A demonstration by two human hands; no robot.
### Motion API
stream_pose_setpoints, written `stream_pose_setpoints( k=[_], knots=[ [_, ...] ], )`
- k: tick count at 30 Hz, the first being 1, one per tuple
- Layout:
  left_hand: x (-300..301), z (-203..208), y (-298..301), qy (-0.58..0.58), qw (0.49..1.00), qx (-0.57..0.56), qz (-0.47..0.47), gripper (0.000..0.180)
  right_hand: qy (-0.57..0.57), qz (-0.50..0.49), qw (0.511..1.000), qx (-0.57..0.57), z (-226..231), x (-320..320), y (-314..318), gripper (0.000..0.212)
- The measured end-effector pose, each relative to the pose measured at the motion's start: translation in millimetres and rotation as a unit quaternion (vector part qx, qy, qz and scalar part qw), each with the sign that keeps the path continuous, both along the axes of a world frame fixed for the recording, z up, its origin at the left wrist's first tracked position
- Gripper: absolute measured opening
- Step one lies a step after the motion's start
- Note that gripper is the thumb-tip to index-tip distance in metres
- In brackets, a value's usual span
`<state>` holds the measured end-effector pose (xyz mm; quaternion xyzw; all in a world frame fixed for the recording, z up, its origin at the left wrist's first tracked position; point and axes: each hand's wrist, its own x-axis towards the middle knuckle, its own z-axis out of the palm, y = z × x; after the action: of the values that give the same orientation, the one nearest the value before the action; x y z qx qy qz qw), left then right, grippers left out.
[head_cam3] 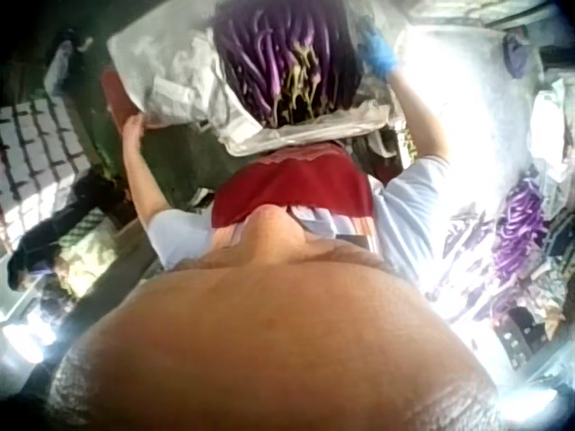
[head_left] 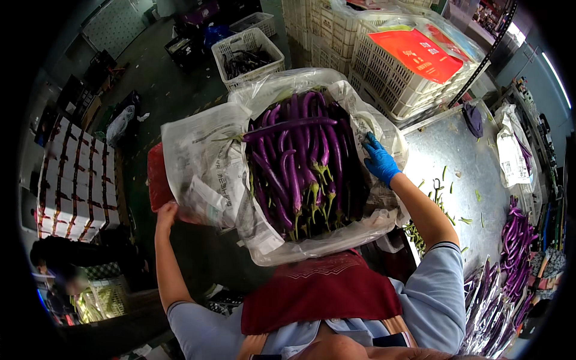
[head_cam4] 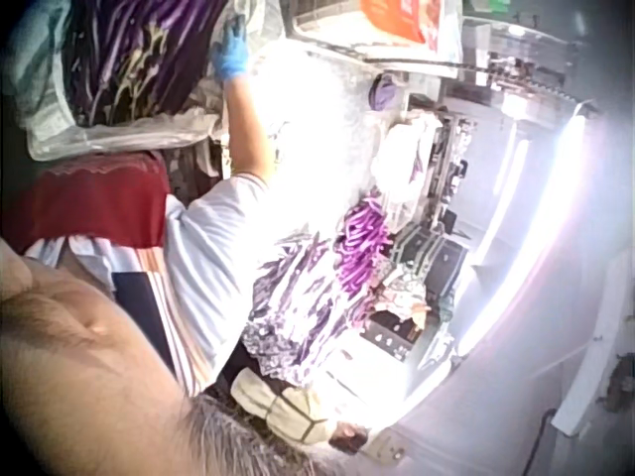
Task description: The person trims eggplants with shears on a table and then retrieves a plastic crate. They line the crate with newspaper and a plastic bag before packing the eggplants into it.
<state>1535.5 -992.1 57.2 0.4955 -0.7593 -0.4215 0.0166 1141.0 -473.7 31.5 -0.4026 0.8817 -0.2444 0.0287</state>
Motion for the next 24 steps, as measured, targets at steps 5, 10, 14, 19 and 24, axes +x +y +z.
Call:
stream_pose_setpoints(
  k=[5, 10, 14, 19, 24],
  knots=[
    [-31.8, -24.2, -9.3, 0.15, 0.968, -0.2, 0.011, 0.029, 0.006, 0.007, 1.0, 0.008, -0.5, 4.0, -3.1, 0.051],
    [-150.6, 47.2, 77.2, 0.263, 0.919, -0.235, -0.179, 0.025, 0.027, -0.058, 0.992, 0.108, 17.6, 17.8, -7.4, 0.05],
    [-223.4, 47.2, 120.0, 0.256, 0.87, -0.266, -0.326, 0.026, 0.106, -0.11, 0.982, 0.108, 42.7, 56.5, -31.2, 0.041],
    [-285.9, 18.4, 156.5, 0.111, 0.8, -0.381, -0.449, 0.038, 0.081, 0.037, 0.989, -0.117, 39.2, 95.8, -37.7, 0.031],
    [-309.7, 29.2, 165.5, 0.058, 0.865, -0.239, -0.437, 0.031, -0.109, 0.058, 0.991, -0.05, 36.0, 135.3, -20.9, 0.027]
  ],
)
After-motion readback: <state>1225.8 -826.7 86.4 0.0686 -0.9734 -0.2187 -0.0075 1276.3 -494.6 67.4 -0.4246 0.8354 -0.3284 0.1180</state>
